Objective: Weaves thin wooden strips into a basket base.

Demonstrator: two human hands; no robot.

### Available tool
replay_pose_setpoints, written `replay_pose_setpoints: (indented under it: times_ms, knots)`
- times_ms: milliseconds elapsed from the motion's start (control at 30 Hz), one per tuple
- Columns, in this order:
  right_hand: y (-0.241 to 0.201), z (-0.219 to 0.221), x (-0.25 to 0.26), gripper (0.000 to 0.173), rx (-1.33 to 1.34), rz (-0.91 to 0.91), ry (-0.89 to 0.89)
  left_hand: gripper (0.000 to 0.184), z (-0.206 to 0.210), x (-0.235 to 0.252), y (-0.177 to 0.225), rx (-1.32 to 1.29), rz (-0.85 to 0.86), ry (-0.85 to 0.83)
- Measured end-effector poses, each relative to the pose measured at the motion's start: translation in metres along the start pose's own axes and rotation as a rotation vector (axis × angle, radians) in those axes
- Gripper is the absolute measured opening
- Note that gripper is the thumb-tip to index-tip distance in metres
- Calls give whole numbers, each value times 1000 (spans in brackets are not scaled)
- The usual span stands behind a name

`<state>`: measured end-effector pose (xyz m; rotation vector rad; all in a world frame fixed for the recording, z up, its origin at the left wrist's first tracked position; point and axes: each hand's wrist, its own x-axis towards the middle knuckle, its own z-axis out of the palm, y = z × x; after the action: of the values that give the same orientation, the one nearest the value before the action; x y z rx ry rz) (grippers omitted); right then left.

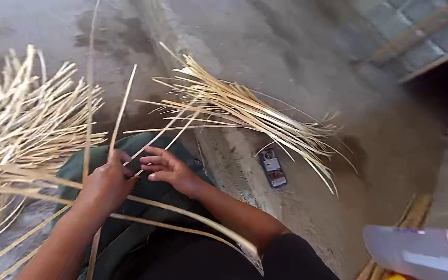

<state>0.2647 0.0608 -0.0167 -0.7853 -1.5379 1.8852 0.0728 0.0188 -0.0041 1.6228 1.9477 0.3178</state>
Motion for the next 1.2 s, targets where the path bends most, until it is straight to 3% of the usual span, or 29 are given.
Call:
replay_pose_setpoints:
  times_ms: [100, 267, 433, 500, 667, 867, 967, 1067, 1133, 1200]
  knots:
    - [-21, -62, -26, 49, -104, 8, 281, 53, 8, 0, -3, 62, -17, -11]
    - [-31, -209, -72, 36, -757, 95, 894, 49, 13, -12, 2, 125, -14, 83]
    - [-44, -300, -111, 27, -1089, 335, 1140, 52, 28, -10, -14, -8, 6, 155]
    - [-46, -316, -115, 24, -1171, 398, 1156, 54, 32, -7, -12, -36, 22, 178]
    - [-43, -329, -109, 17, -1287, 558, 985, 58, 40, 1, 1, -38, -24, 207]
    - [-88, -322, -143, 20, -1242, 311, 791, 54, 42, -2, -6, -102, -44, 287]
    - [-115, -328, -165, 24, -1308, 168, 847, 80, 26, 6, -11, -198, -127, 182]
    - [-139, -338, -185, 29, -1312, -28, 956, 103, 6, 21, -17, -305, -246, -31]
    - [-149, -346, -193, 27, -1268, 13, 942, 99, -2, 27, -19, -388, -291, -118]
    - [-149, -360, -197, 23, -1213, 187, 864, 87, -6, 28, -19, -456, -298, -134]
